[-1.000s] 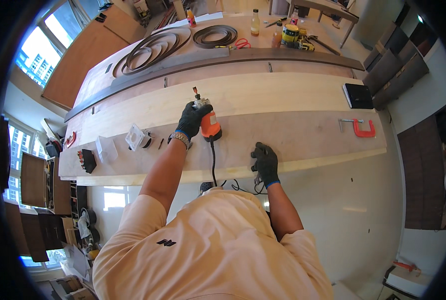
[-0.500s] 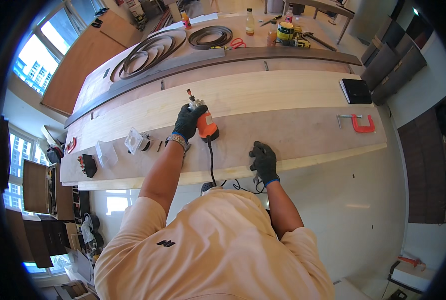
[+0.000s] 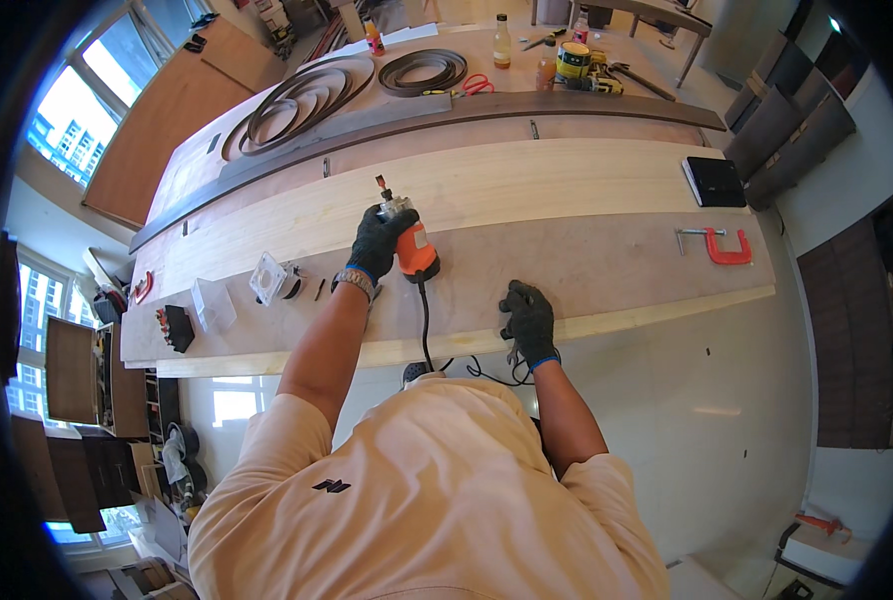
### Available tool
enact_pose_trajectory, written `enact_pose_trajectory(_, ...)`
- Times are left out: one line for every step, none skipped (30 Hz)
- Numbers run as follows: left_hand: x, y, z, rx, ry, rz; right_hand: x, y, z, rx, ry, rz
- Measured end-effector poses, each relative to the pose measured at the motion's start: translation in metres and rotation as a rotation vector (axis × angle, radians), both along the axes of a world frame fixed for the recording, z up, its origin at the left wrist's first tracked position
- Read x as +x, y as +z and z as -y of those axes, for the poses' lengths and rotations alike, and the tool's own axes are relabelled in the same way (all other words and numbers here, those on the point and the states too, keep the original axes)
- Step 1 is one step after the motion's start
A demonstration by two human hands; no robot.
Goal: The person holds a small woodworking router and uses a wrench and a pair of pliers to loosen and tighten the collet nut.
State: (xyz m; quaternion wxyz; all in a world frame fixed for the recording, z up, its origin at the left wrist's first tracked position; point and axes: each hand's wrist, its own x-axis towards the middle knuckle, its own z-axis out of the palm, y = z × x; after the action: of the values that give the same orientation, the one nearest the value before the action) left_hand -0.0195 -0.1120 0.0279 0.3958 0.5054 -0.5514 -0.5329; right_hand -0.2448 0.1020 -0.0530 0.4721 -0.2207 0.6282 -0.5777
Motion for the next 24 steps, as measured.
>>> enact_pose_trajectory(0.000,0.003,-0.002,0.003,-0.024,0.025,-0.001,0.000,0.000,0.002,-0.003,-0.001)
enact_pose_trajectory(-0.001,0.006,-0.005,0.006,-0.049,0.051,-0.001,-0.001,-0.001,0.008,-0.005,-0.003)
enact_pose_trajectory(0.000,0.005,-0.006,0.005,-0.046,0.050,-0.001,-0.001,0.000,0.012,-0.001,-0.006)
enact_pose_trajectory(0.001,0.003,-0.008,-0.014,-0.022,0.033,-0.001,-0.001,0.001,0.012,0.002,-0.007)
enact_pose_trajectory(0.002,0.001,-0.010,-0.032,0.001,0.017,0.000,-0.001,0.002,0.008,0.007,-0.007)
enact_pose_trajectory(-0.001,0.003,-0.014,-0.029,-0.002,0.016,-0.001,-0.001,0.001,0.009,0.006,-0.007)
enact_pose_trajectory(-0.003,0.005,-0.019,-0.044,0.006,0.064,-0.001,-0.001,0.001,0.012,0.003,-0.008)
enact_pose_trajectory(-0.005,0.007,-0.024,-0.060,0.015,0.112,-0.001,-0.002,0.001,0.011,-0.006,0.005)
enact_pose_trajectory(-0.005,0.005,-0.028,-0.058,0.017,0.110,-0.001,-0.002,0.001,0.007,-0.009,0.017)
enact_pose_trajectory(-0.004,0.003,-0.032,-0.097,-0.016,0.071,-0.001,-0.003,0.001,0.009,-0.007,0.015)
enact_pose_trajectory(-0.004,0.001,-0.036,-0.136,-0.049,0.031,0.000,-0.003,0.001,0.004,0.001,0.005)
enact_pose_trajectory(-0.006,0.004,-0.043,-0.132,-0.050,0.030,-0.001,-0.004,0.001,0.002,0.005,-0.003)
enact_pose_trajectory(-0.010,0.012,-0.051,-0.176,-0.051,0.171,-0.001,-0.005,0.000,0.008,0.001,-0.005)
enact_pose_trajectory(-0.012,0.016,-0.057,-0.219,-0.052,0.312,-0.002,-0.005,0.000,0.005,-0.002,-0.006)
enact_pose_trajectory(-0.010,0.013,-0.062,-0.217,-0.049,0.310,-0.001,-0.005,0.000,-0.003,0.002,-0.008)
enact_pose_trajectory(-0.008,0.010,-0.067,-0.252,-0.052,0.337,-0.002,-0.005,0.001,-0.001,0.005,-0.009)
enact_pose_trajectory(-0.006,0.006,-0.073,-0.288,-0.055,0.364,-0.002,-0.006,0.001,0.008,0.012,-0.022)
enact_pose_trajectory(-0.004,0.006,-0.079,-0.284,-0.056,0.366,-0.001,-0.007,0.001,0.018,0.016,-0.034)
enact_pose_trajectory(-0.001,0.006,-0.087,-0.298,-0.068,0.321,-0.002,-0.008,0.001,0.021,0.016,-0.032)
enact_pose_trajectory(0.001,0.005,-0.092,-0.311,-0.082,0.277,-0.003,-0.009,0.000,0.004,0.020,-0.060)
enact_pose_trajectory(0.004,0.005,-0.098,-0.308,-0.081,0.280,-0.003,-0.009,0.000,-0.013,0.026,-0.089)
enact_pose_trajectory(0.006,0.004,-0.103,-0.268,-0.100,0.194,-0.003,-0.008,0.001,-0.010,0.027,-0.085)
enact_pose_trajectory(0.007,0.004,-0.106,-0.227,-0.118,0.108,-0.004,-0.008,0.001,0.008,0.024,-0.074)
enact_pose_trajectory(0.008,0.004,-0.107,-0.224,-0.118,0.111,-0.004,-0.006,0.001,0.026,0.022,-0.064)
